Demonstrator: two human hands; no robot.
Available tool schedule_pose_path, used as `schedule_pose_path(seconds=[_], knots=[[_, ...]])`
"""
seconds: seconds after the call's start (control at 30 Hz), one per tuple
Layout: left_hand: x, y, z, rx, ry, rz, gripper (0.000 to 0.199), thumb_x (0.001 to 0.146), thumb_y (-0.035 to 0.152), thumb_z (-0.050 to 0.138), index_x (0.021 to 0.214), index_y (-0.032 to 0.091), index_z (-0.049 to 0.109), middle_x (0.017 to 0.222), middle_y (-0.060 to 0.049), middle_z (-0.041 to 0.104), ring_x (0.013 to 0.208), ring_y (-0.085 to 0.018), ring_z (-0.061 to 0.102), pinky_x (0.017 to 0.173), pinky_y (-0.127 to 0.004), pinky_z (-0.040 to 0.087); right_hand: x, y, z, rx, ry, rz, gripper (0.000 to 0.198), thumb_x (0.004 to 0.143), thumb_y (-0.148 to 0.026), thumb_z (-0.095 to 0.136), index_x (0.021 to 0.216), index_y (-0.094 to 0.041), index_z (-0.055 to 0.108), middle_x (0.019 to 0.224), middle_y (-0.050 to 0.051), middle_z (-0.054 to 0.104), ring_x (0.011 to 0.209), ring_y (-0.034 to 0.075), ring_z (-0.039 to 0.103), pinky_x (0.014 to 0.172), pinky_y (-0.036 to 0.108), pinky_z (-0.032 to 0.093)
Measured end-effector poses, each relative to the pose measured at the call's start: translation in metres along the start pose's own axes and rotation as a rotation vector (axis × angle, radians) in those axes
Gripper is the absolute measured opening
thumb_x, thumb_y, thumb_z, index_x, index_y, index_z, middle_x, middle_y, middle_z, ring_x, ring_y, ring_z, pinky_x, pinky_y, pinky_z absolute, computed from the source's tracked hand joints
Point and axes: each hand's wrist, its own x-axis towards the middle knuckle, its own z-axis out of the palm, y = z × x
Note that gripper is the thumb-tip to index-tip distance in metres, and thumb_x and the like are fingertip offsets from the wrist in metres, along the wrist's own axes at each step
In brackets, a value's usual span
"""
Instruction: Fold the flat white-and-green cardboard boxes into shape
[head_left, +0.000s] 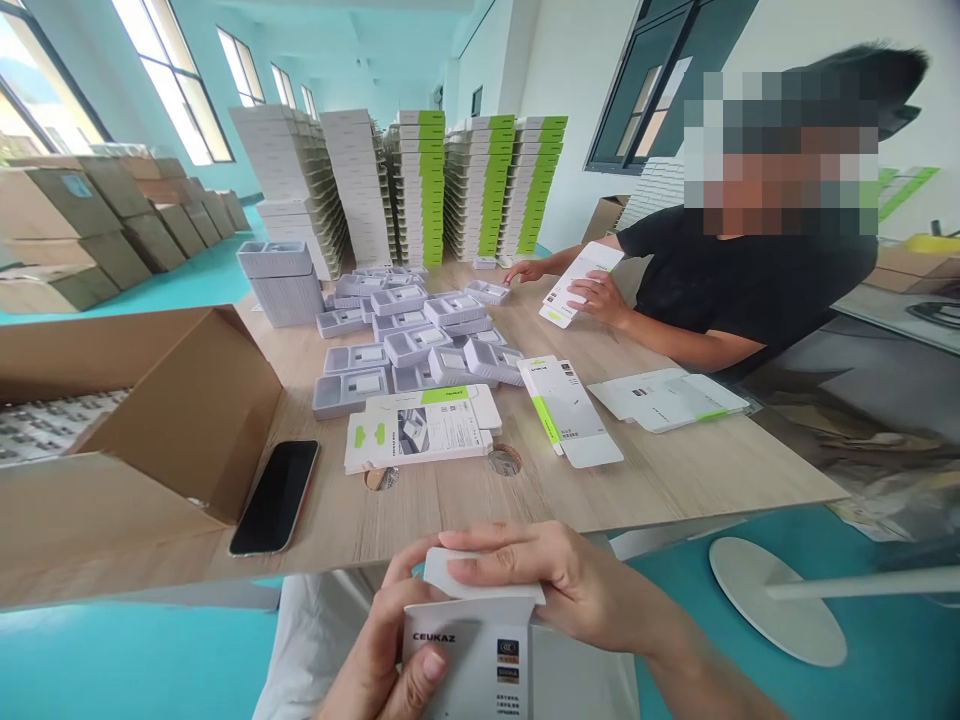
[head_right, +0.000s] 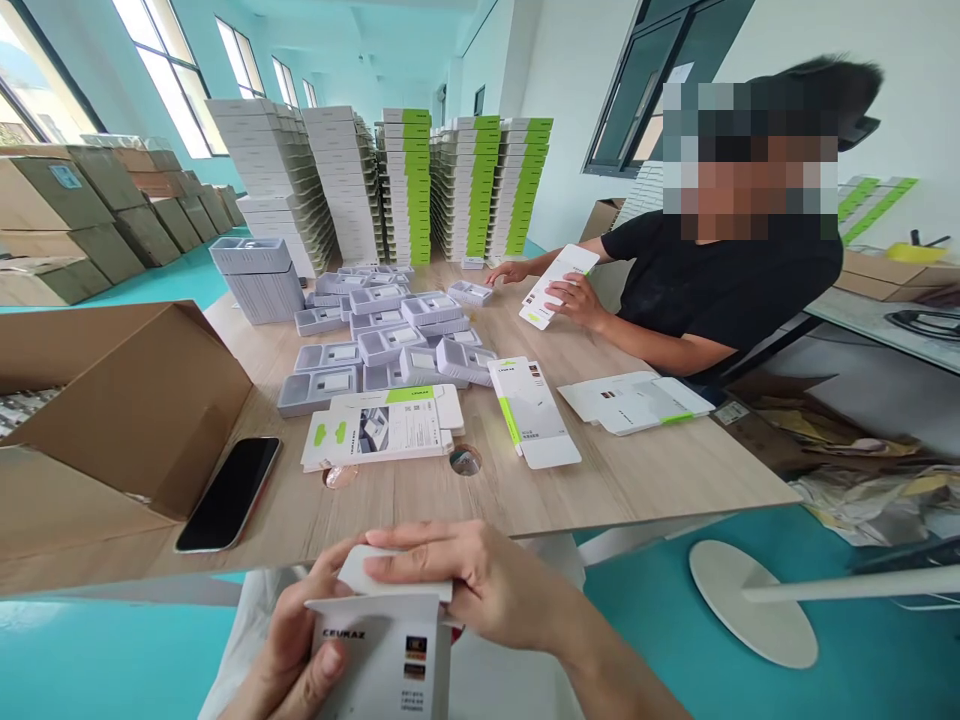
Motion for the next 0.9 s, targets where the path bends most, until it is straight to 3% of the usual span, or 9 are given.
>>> schedule_pose_path(seconds=[0.13, 0.3, 0.43, 0.57, 0.63, 0.7, 0.77, 0.83, 0.9], knots=[[0.0, 0.007, 0.012, -0.092, 0.008, 0.064, 0.023, 0.103, 0.047, 0.06, 0.125, 0.043, 0.065, 0.145, -0.005, 0.061, 0.134, -0.027, 0.064, 0.104, -0.038, 0.054, -0.008, -0.01, -0.007, -0.183, -0.085, -0.01, 0.05, 0.095, -0.015, 0.07, 0.142, -0.032, 0.07, 0.172, 0.01, 0.041, 0.142, 0.028, 0.062, 0.117, 0.037, 0.05], [-0.002, 0.011, 0.02, -0.094, 0.022, -0.099, 0.039, 0.093, 0.059, 0.071, 0.128, 0.041, 0.07, 0.142, -0.006, 0.062, 0.116, -0.026, 0.072, 0.09, -0.032, 0.061, -0.008, -0.029, -0.023, -0.269, -0.249, 0.138, 0.063, 0.086, -0.026, 0.083, 0.147, -0.032, 0.067, 0.178, 0.01, 0.027, 0.147, 0.036, 0.056, 0.115, 0.041, 0.051], [-0.002, 0.013, 0.023, -0.07, 0.064, -0.139, 0.032, 0.092, 0.058, 0.074, 0.12, 0.043, 0.074, 0.136, -0.002, 0.066, 0.115, -0.023, 0.073, 0.088, -0.029, 0.062, 0.004, -0.038, -0.043, -0.204, -0.398, 0.159, 0.066, 0.08, -0.033, 0.087, 0.144, -0.023, 0.071, 0.169, 0.014, 0.043, 0.148, 0.036, 0.053, 0.118, 0.043, 0.045], [-0.001, 0.02, 0.024, 0.0, 0.075, -0.144, 0.029, 0.1, 0.054, 0.065, 0.127, 0.047, 0.069, 0.135, -0.001, 0.068, 0.111, -0.022, 0.074, 0.078, -0.025, 0.064, 0.021, -0.033, -0.054, 0.011, -0.615, 0.139, 0.037, 0.089, -0.045, 0.077, 0.111, -0.015, 0.081, 0.151, 0.013, 0.057, 0.147, 0.032, 0.052, 0.117, 0.036, 0.044], [0.0, 0.024, 0.023, 0.057, 0.072, -0.081, 0.029, 0.102, 0.052, 0.062, 0.13, 0.048, 0.066, 0.133, 0.0, 0.069, 0.114, -0.021, 0.073, 0.083, -0.026, 0.064, 0.028, -0.027, -0.053, 0.128, -0.706, 0.108, 0.038, 0.096, -0.051, 0.064, 0.092, -0.016, 0.075, 0.135, 0.014, 0.063, 0.14, 0.03, 0.054, 0.116, 0.037, 0.044], [0.001, 0.026, 0.022, 0.106, 0.071, -0.006, 0.03, 0.103, 0.052, 0.059, 0.133, 0.048, 0.063, 0.133, 0.001, 0.07, 0.12, -0.02, 0.071, 0.096, -0.028, 0.061, 0.031, -0.021, -0.047, 0.232, -0.674, 0.129, 0.048, 0.1, -0.059, 0.05, 0.078, -0.019, 0.065, 0.11, 0.012, 0.067, 0.123, 0.028, 0.059, 0.113, 0.039, 0.043], [0.001, 0.026, 0.021, 0.138, 0.068, 0.024, 0.03, 0.105, 0.051, 0.057, 0.134, 0.046, 0.062, 0.134, 0.0, 0.069, 0.123, -0.018, 0.069, 0.103, -0.027, 0.057, 0.03, -0.017, -0.038, 0.279, -0.553, 0.208, 0.056, 0.101, -0.066, 0.042, 0.074, -0.021, 0.059, 0.088, 0.006, 0.063, 0.097, 0.023, 0.06, 0.101, 0.038, 0.047], [0.001, 0.024, 0.019, 0.163, 0.07, 0.034, 0.029, 0.105, 0.051, 0.056, 0.133, 0.043, 0.061, 0.136, -0.002, 0.067, 0.124, -0.019, 0.068, 0.102, -0.027, 0.057, 0.028, -0.015, -0.029, 0.254, -0.414, 0.304, 0.058, 0.104, -0.067, 0.039, 0.077, -0.019, 0.06, 0.077, 0.001, 0.056, 0.075, 0.016, 0.052, 0.078, 0.033, 0.048], [0.0, 0.021, 0.017, 0.193, 0.075, 0.056, 0.029, 0.106, 0.05, 0.055, 0.132, 0.04, 0.06, 0.136, -0.004, 0.066, 0.125, -0.019, 0.067, 0.101, -0.027, 0.057, 0.026, -0.017, -0.023, 0.197, -0.338, 0.336, 0.05, 0.103, -0.062, 0.047, 0.083, -0.018, 0.062, 0.075, -0.001, 0.054, 0.066, 0.012, 0.046, 0.063, 0.027, 0.041]])
